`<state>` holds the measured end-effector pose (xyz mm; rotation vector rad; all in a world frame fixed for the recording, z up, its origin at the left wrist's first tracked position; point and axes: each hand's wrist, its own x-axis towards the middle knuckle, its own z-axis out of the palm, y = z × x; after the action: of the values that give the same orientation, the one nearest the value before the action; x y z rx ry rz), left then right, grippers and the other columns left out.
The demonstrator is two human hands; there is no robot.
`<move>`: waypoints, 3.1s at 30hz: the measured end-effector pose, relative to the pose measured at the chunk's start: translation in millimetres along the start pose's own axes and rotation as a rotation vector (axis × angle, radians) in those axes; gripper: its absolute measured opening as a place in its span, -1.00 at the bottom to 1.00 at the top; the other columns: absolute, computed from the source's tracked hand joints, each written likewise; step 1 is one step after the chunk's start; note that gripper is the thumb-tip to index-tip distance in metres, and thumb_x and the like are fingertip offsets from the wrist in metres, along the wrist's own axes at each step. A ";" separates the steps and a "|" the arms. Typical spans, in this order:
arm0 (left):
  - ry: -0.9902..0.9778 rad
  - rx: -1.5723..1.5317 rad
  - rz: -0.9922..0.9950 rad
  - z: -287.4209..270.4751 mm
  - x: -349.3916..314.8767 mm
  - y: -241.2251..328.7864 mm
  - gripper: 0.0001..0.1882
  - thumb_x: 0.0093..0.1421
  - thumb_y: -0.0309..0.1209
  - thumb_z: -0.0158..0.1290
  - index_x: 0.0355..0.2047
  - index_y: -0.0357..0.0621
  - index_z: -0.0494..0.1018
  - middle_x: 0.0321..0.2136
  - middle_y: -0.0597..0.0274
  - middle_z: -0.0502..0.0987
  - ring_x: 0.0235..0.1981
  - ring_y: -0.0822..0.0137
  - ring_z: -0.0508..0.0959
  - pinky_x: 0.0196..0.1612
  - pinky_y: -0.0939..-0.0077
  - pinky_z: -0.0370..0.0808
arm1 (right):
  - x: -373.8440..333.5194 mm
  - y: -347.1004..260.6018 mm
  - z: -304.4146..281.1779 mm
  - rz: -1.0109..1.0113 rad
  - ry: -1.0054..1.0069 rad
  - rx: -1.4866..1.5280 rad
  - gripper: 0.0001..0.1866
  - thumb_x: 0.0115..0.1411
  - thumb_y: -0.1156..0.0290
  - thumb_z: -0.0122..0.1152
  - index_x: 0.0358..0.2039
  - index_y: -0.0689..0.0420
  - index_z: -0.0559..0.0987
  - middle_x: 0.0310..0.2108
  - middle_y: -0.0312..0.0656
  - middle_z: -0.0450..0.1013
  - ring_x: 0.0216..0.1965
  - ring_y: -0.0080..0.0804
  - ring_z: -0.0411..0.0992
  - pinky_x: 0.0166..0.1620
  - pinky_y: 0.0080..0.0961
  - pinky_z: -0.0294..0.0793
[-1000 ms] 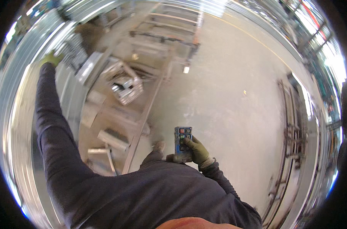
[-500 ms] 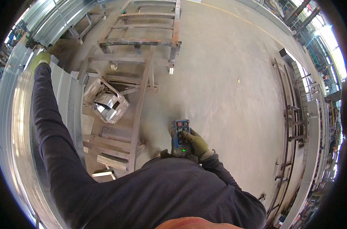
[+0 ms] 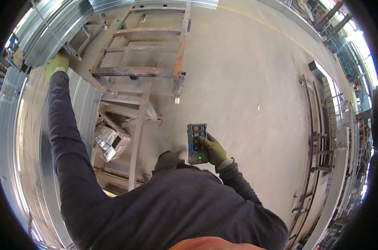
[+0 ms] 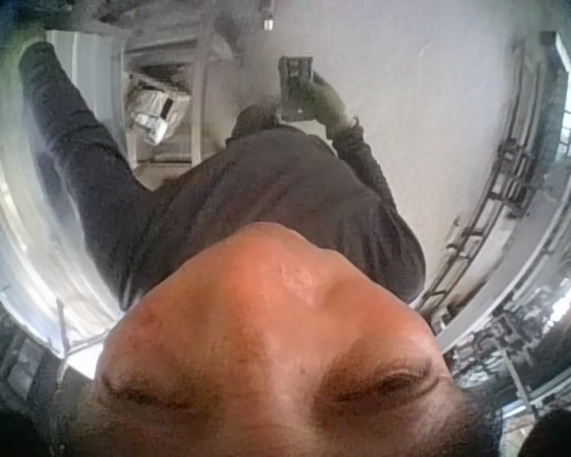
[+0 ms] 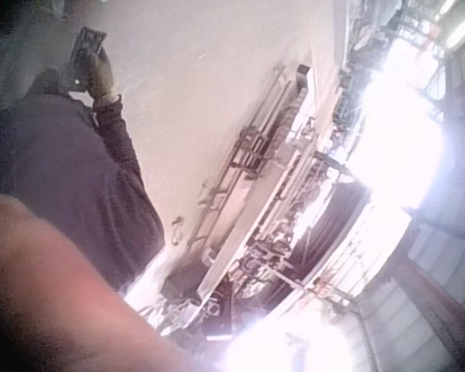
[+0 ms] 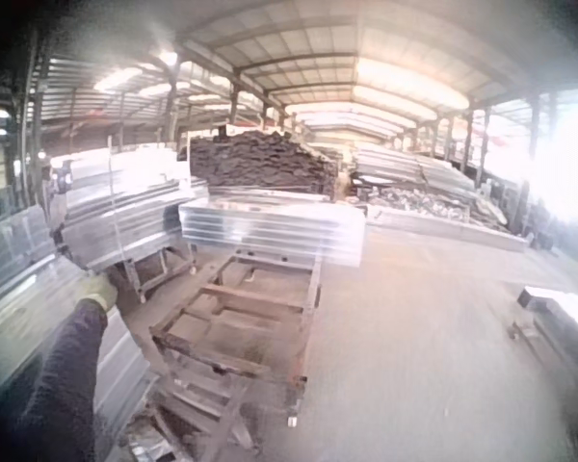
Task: The person uses a handheld remote to operate an overhead crane, lifting and moving large metal sheets within a workshop. They guide the suspended sheets to a metal rack and place them there, then walk to a control panel and press buttons.
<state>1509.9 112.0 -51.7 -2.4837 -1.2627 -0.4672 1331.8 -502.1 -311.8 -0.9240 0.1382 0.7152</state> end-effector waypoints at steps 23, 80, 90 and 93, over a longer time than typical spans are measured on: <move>0.385 0.059 0.163 -71.9 31.6 316.7 -0.50 0.37 -0.07 -0.11 0.24 0.07 0.41 0.22 0.12 0.49 0.22 0.03 0.50 0.16 0.04 0.51 | 255.5 -298.6 -144.6 -0.057 -0.007 0.047 -0.53 0.45 0.30 0.13 0.29 0.20 0.37 -0.01 -0.20 0.52 -0.03 -0.35 0.52 0.01 -0.29 0.60; 0.086 0.179 -0.381 -243.6 -152.6 466.3 -0.48 0.19 -0.58 0.06 0.18 0.01 0.50 0.18 0.10 0.53 0.24 0.03 0.48 0.34 0.17 0.37 | 565.6 -661.3 -170.3 0.625 -0.533 -0.358 -0.53 0.41 0.25 0.21 0.21 0.23 0.44 -0.04 -0.23 0.55 -0.14 -0.45 0.58 -0.08 -0.40 0.66; 0.086 0.139 -0.312 -250.9 -146.7 463.1 -0.55 0.23 -0.51 0.09 0.15 -0.03 0.52 0.17 0.10 0.54 0.24 -0.04 0.47 0.28 0.13 0.43 | 565.1 -640.0 -151.6 0.644 -0.525 -0.362 -0.54 0.39 0.26 0.22 0.21 0.23 0.45 -0.06 -0.22 0.56 -0.12 -0.42 0.58 -0.06 -0.40 0.65; 0.098 0.090 -0.263 -251.1 -148.0 461.3 -0.57 0.22 -0.53 0.09 0.13 -0.04 0.52 0.17 0.09 0.54 0.23 0.00 0.48 0.26 0.14 0.45 | 554.9 -631.5 -153.1 0.636 -0.497 -0.335 -0.51 0.38 0.29 0.23 0.24 0.23 0.44 -0.01 -0.18 0.56 -0.07 -0.37 0.57 -0.01 -0.37 0.63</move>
<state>1768.4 -357.4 51.2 -2.2031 -1.5422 -0.5741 2174.4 -587.8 -198.7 -0.9958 -0.1435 1.5740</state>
